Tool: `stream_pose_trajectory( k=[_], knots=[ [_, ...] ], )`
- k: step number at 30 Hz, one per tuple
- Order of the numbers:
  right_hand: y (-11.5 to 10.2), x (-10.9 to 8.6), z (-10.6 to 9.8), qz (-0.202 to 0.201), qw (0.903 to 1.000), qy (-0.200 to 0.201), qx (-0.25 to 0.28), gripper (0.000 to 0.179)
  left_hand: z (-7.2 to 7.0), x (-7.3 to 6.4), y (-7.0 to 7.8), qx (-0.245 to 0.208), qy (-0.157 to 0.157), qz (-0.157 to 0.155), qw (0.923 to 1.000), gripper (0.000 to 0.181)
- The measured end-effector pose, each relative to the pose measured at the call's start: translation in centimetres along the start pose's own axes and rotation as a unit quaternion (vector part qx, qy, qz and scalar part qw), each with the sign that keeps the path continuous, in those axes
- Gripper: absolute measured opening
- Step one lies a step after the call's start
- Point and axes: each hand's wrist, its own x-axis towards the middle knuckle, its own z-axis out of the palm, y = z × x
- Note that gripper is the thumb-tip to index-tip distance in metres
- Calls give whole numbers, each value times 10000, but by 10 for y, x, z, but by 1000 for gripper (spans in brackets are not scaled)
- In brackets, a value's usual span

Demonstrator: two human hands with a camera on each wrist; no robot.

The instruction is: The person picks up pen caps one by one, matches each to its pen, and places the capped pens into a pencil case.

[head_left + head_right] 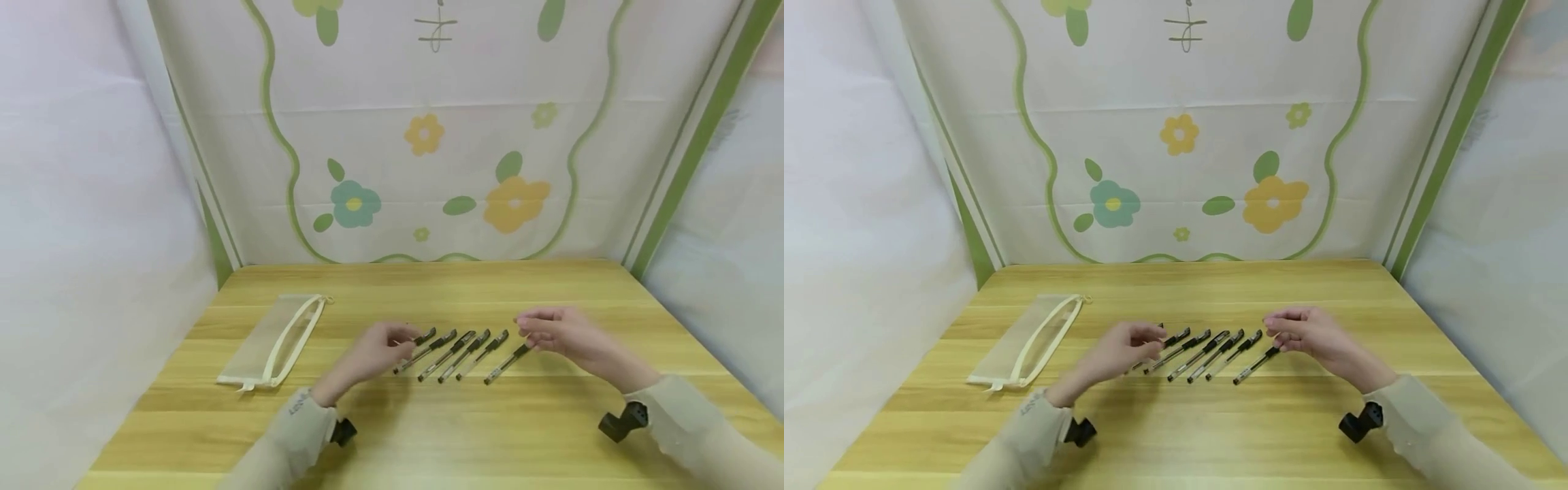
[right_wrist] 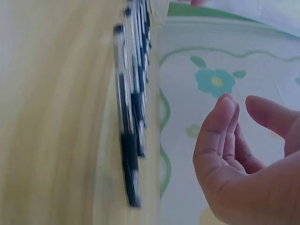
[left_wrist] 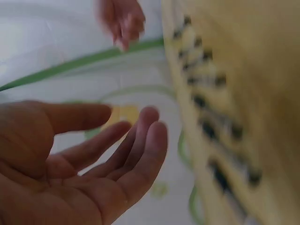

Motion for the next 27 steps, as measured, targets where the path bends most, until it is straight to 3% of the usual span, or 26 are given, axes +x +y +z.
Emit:
stream_pose_trajectory(
  k=[4,7,11,15,20,23,27],
  knots=[
    [2,-1,18,65,9998,-144,78,27,-37,-10,-4,1199,471,-72,9916,30],
    [5,-1,28,65,9996,-254,112,27,-65,-15,-10,1903,852,-249,9777,33],
    [7,1,39,123,9992,-320,185,28,-102,-22,-26,2624,1057,-384,9584,38],
    [9,3,47,180,9986,-440,215,33,-133,-32,-42,3017,1116,-723,9441,47],
    [12,6,54,169,9982,-527,232,37,-153,-43,-53,3311,1140,-1196,9290,61],
    [13,8,57,195,9981,-517,256,39,-155,-46,-56,3436,1036,-1446,9221,67],
    [15,10,62,254,9978,-524,319,40,-155,-48,-61,3559,956,-1593,9159,62]
  ],
)
